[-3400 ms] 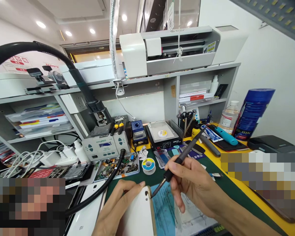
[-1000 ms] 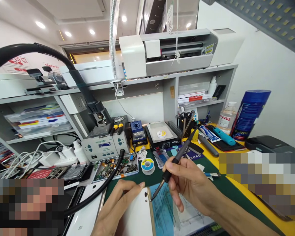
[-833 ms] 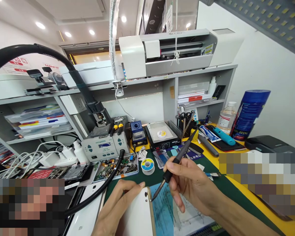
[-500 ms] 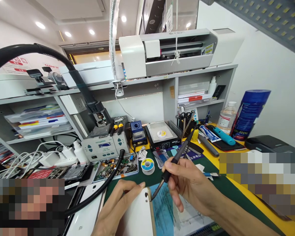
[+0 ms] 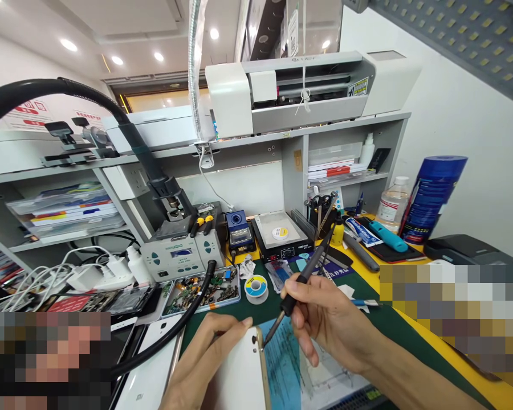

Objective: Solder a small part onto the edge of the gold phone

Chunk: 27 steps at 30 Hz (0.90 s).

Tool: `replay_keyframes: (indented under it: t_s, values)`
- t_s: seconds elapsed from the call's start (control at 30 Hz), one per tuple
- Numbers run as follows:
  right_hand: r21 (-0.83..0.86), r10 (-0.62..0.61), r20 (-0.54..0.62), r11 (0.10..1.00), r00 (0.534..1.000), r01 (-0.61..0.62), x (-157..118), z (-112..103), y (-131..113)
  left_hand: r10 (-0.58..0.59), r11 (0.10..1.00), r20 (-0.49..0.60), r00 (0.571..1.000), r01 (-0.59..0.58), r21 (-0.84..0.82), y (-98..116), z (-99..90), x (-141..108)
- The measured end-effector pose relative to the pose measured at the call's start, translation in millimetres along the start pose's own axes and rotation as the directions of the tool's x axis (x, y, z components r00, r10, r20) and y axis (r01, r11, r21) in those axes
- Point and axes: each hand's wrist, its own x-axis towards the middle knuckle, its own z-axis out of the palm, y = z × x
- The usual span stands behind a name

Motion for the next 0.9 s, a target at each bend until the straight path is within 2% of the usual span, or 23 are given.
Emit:
replay_keyframes:
  t_s: [0.37, 0.9]
  values:
    - [0.009, 0.002, 0.025, 1.000, 1.000, -0.002, -0.5, -0.6, -1.3, 0.057, 0.998, -0.002, 0.998, -0.057, -0.015, -16.9, 7.3, -2.8]
    - [0.036, -0.036, 0.051, 0.999, 0.998, 0.034, -1.2, -1.2, -0.1, 0.037, 0.999, 0.003, 0.999, -0.037, 0.010, -19.3, 4.8, -4.1]
